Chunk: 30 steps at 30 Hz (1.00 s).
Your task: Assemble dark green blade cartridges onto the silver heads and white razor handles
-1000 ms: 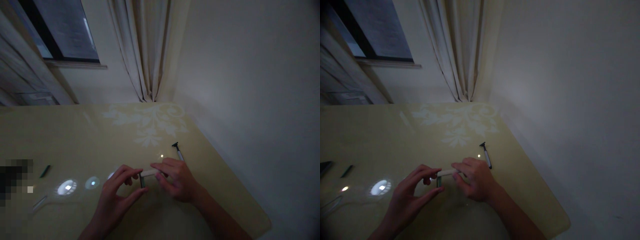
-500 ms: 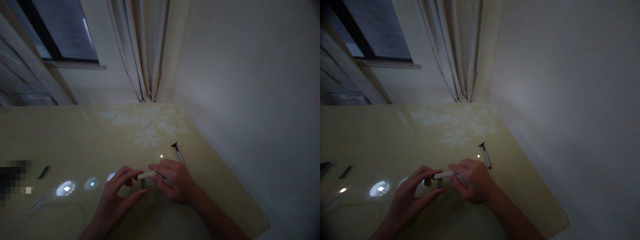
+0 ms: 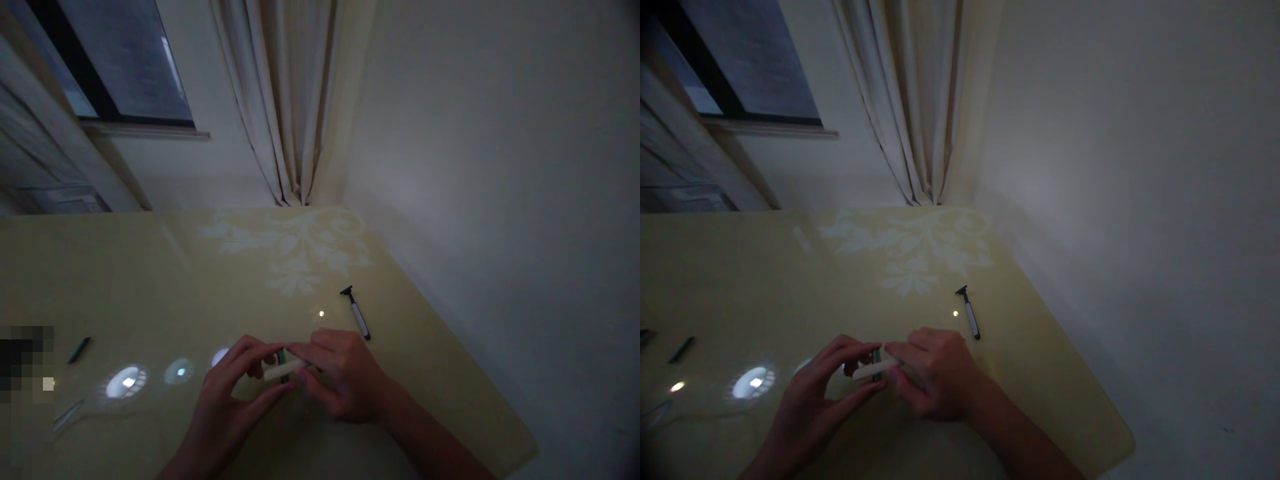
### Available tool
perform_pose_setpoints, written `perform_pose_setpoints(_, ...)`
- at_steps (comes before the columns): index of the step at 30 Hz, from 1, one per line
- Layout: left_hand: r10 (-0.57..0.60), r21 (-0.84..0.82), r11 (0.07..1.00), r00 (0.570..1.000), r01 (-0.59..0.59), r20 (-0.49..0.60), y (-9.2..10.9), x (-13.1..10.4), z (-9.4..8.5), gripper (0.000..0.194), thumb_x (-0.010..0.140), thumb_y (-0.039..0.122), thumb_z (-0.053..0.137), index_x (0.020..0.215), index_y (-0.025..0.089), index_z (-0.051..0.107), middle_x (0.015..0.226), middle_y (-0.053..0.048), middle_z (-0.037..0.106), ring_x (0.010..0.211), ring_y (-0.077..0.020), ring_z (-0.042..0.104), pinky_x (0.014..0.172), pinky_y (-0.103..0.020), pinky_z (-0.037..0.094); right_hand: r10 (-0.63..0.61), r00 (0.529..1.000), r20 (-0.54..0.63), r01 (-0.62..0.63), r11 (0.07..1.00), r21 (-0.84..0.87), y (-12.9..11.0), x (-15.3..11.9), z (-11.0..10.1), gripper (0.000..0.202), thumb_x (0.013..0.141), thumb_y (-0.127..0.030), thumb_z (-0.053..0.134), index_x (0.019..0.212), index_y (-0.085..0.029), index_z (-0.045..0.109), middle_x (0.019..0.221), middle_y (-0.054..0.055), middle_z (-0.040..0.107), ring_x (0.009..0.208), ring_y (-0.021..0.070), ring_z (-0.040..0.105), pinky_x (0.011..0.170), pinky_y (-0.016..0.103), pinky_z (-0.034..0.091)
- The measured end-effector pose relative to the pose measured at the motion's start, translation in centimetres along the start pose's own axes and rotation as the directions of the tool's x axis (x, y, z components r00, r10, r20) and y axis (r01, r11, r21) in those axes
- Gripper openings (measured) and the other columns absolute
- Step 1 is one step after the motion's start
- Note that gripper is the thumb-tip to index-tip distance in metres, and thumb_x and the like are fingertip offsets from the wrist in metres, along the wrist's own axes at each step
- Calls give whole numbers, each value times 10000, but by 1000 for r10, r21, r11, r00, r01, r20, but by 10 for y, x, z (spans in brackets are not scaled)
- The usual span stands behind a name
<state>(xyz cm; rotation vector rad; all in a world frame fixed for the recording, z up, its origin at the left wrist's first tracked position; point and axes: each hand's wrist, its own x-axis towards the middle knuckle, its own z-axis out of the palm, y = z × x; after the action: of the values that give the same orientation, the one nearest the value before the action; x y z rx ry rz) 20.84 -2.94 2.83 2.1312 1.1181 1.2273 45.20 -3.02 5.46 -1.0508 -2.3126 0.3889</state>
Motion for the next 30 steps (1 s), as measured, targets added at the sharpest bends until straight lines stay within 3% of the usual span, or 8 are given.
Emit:
perform_pose_setpoints(5, 24, 5, 1000, 1000, -24, 5, 0, 0, 3, 348, 938, 496, 799, 1228, 312, 745, 864, 23, 684, 692, -140, 659, 646, -240, 560, 29, 999, -33, -30, 999, -19, 0, 0, 1, 406, 1075, -358, 493, 1281, -135, 764, 881, 92, 743, 754, 214, 645, 664, 333, 442)
perform_pose_setpoints(10, 28, -10, 1000, 1000, -28, -8, 2, 3, 3, 314, 937, 515, 793, 1167, 305, 755, 845, 29, 690, 685, -134, 661, 636, -225, 555, -69, 996, -48, 68, 998, -19, -2, 0, 4, 405, 1072, -379, 485, 1248, -146, 765, 802, 58, 702, 685, 203, 603, 608, 328, 399)
perform_pose_setpoints(14, 18, -7, 1000, 1000, -18, -21, 2, 4, 1, 346, 933, 517, 797, 1209, 311, 755, 865, 24, 690, 686, -134, 659, 638, -227, 559, -14, 995, -103, 14, 1000, 5, 1, 0, 1, 396, 1071, -347, 502, 1248, -117, 772, 839, 70, 715, 712, 200, 627, 638, 328, 422)
perform_pose_setpoints(19, 4, -8, 1000, 1000, -4, -12, 0, 2, 1, 335, 932, 514, 799, 1192, 306, 756, 866, 20, 693, 691, -140, 663, 641, -236, 563, -77, 995, -61, 78, 997, 17, 1, 0, -2, 394, 1078, -358, 489, 1229, -134, 776, 800, 54, 697, 695, 199, 607, 620, 329, 399)
perform_pose_setpoints(24, 8, -4, 1000, 1000, -8, -21, 0, 1, 1, 361, 916, 508, 819, 1207, 302, 760, 875, 16, 697, 690, -141, 657, 634, -239, 562, -34, 994, -103, 37, 999, 27, 3, -1, -4, 392, 1082, -342, 506, 1252, -108, 771, 831, 67, 709, 703, 187, 609, 631, 317, 403)
perform_pose_setpoints(30, 5, -13, 1000, 999, -5, -45, 1, 3, 1, 331, 924, 521, 805, 1168, 300, 770, 852, 24, 691, 676, -138, 655, 630, -240, 563, -75, 996, -42, 75, 997, -4, 4, -2, -4, 376, 1078, -358, 506, 1262, -152, 761, 811, 49, 695, 711, 198, 615, 631, 325, 399)
